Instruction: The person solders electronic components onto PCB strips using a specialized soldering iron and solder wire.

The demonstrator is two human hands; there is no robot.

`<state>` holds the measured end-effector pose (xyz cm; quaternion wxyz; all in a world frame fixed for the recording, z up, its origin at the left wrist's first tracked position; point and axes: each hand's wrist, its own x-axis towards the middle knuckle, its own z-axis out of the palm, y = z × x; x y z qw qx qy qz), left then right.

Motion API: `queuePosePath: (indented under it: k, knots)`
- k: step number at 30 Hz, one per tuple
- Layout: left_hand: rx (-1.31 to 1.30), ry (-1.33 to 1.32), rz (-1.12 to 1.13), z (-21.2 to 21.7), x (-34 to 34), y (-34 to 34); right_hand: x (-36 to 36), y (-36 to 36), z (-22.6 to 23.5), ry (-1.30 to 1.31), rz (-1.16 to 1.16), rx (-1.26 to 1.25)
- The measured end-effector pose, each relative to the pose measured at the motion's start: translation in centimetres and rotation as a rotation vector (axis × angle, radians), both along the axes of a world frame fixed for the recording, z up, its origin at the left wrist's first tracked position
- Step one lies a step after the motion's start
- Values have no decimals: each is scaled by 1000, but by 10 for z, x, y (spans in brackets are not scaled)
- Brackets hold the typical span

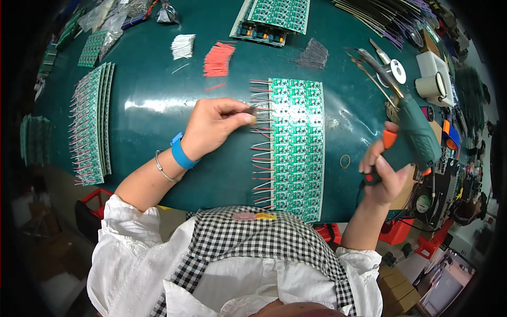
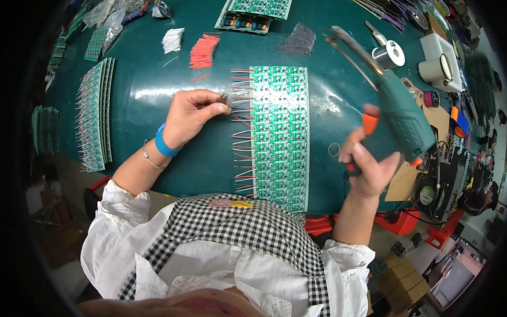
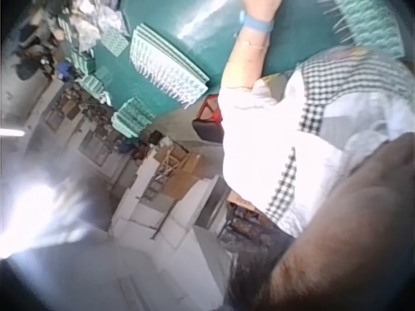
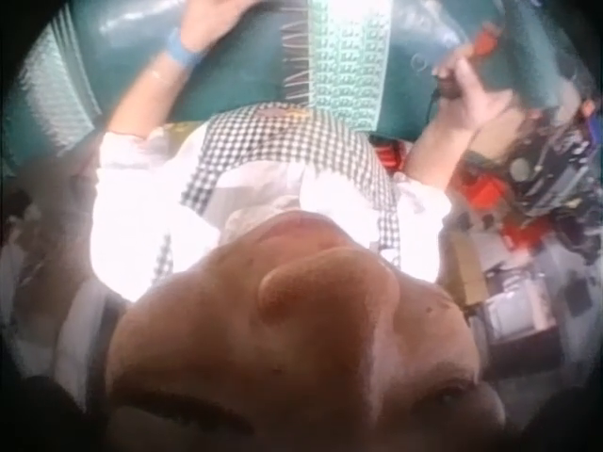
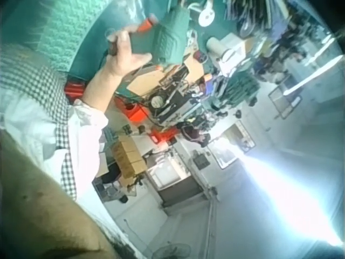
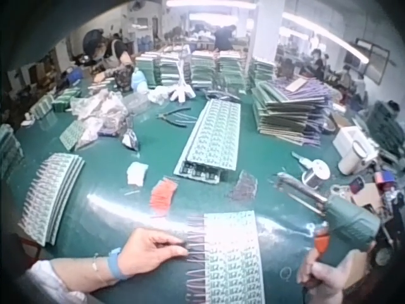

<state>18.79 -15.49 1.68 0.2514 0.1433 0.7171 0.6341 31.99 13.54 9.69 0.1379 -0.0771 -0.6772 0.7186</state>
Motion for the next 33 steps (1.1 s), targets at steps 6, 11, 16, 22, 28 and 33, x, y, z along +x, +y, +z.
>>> queuePosePath:
  k: [6,11,16,22,28,33]
  knots:
    - [250,-390,-295,45,3,49,-23,-32,-8,125,79,-135]
    - [285,-657,-387,50,3,70,-27,-44,-14,129,77,-73]
    - [329,-734,-384,44,3,79,-22,-43,-25,111,115,-30]
    - [313,-805,-406,40,1,81,-25,-36,-29,48,38,19]
    - [259,-685,-396,37,6,83,-28,-42,-29,-101,-91,-32]
    - [175,-612,-442,35,9,89,-24,-37,-33,-103,-107,27]
